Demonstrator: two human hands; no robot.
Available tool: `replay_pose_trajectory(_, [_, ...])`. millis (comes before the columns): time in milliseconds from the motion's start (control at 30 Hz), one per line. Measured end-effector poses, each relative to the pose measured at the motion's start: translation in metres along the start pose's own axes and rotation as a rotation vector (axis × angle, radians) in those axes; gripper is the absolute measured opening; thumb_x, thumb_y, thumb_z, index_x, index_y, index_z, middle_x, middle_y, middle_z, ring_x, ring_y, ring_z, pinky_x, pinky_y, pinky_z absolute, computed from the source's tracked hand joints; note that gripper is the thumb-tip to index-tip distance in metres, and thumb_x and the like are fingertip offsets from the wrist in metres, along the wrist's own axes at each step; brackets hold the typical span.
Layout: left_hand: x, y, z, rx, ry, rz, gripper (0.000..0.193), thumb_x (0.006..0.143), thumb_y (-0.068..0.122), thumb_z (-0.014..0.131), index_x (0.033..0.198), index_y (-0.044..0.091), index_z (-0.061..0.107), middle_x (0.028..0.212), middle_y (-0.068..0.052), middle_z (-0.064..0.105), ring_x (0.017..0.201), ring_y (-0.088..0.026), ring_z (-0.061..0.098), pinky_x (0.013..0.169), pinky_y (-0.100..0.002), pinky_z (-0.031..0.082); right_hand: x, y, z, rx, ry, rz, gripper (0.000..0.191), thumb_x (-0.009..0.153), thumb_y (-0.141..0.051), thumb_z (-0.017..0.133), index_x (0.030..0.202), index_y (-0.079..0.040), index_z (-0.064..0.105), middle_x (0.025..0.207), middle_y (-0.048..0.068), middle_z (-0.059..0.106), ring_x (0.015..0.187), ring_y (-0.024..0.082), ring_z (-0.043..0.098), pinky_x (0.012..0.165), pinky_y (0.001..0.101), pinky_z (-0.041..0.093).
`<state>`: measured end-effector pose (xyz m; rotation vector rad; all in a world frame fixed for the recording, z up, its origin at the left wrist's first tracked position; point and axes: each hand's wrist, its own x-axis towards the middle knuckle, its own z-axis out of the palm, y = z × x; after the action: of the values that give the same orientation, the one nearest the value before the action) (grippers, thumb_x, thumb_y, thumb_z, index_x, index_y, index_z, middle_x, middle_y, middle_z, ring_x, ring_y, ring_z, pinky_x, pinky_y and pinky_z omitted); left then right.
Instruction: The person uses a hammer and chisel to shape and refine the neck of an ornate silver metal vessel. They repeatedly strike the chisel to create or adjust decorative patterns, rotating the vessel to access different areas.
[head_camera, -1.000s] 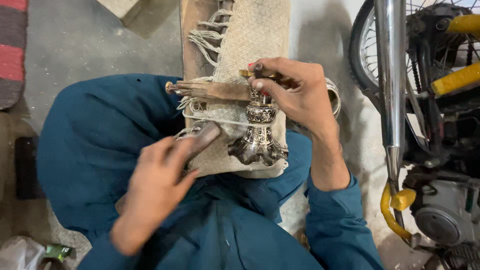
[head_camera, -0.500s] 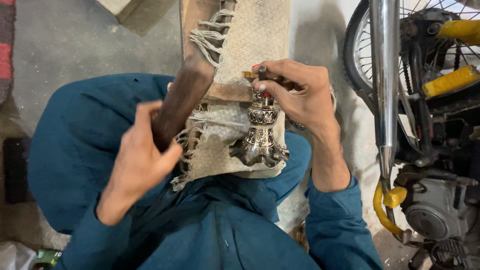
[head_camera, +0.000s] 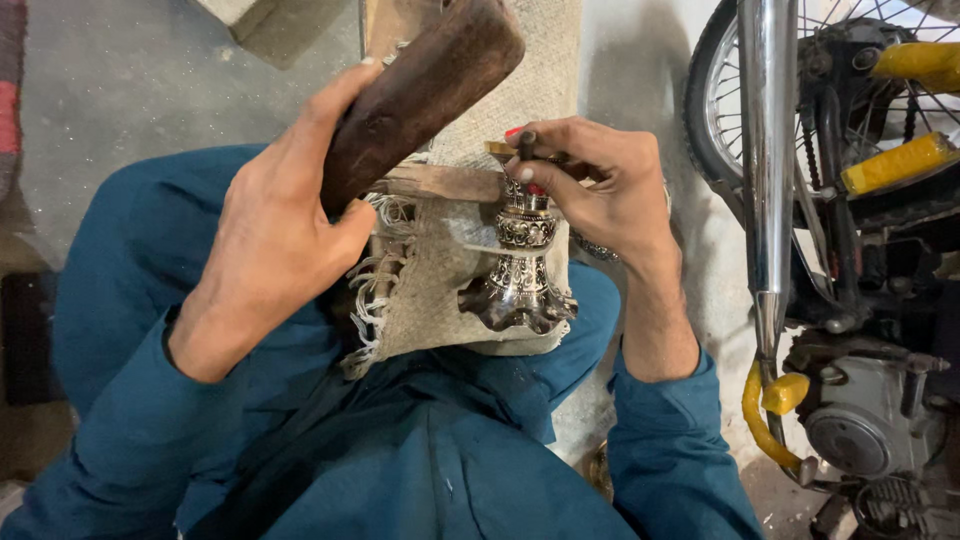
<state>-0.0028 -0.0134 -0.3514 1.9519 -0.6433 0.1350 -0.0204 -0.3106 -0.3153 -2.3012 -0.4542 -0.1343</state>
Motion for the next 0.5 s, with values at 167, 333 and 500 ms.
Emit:
replay_pose_trajectory(167, [0.001, -0.007, 0.002, 0.422, -0.071, 0.095, 0.088, 0.082, 0.003, 0.078, 0.159, 0.026, 0.042, 0.091, -0.015, 0.059, 0.085, -0.035, 0.066, 0.079, -0.051, 0.053, 0.0, 0.003, -0.003, -0.018, -0.019, -0.059, 0.023, 0.094, 0.004, 0.08, 0.116, 0.001, 0.074, 0.108, 0.011, 0.078, 0.092, 0.013, 0.077, 0.077, 0.0244, 0.064])
replay_pose_trajectory(333, [0.004, -0.007, 0.004, 0.47, -0.12, 0.069, 0.083, 0.087, 0.002, 0.076, 0.16, 0.027, 0.044, 0.089, -0.011, 0.058, 0.082, -0.032, 0.066, 0.077, -0.051, 0.052, -0.002, 0.003, -0.005, -0.054, 0.008, -0.017, 0.022, 0.091, 0.0, 0.083, 0.112, 0.002, 0.075, 0.102, 0.011, 0.078, 0.081, 0.011, 0.074, 0.068, 0.0226, 0.058])
replay_pose_trajectory(500, [0.012, -0.003, 0.0, 0.319, -0.017, 0.087, 0.083, 0.083, 0.005, 0.076, 0.156, 0.025, 0.043, 0.105, -0.018, 0.061, 0.092, -0.042, 0.065, 0.079, -0.053, 0.053, -0.002, 0.002, -0.004, -0.036, 0.05, -0.059, 0.021, 0.092, -0.001, 0.084, 0.11, 0.003, 0.073, 0.11, 0.011, 0.077, 0.088, 0.011, 0.075, 0.075, 0.0234, 0.06])
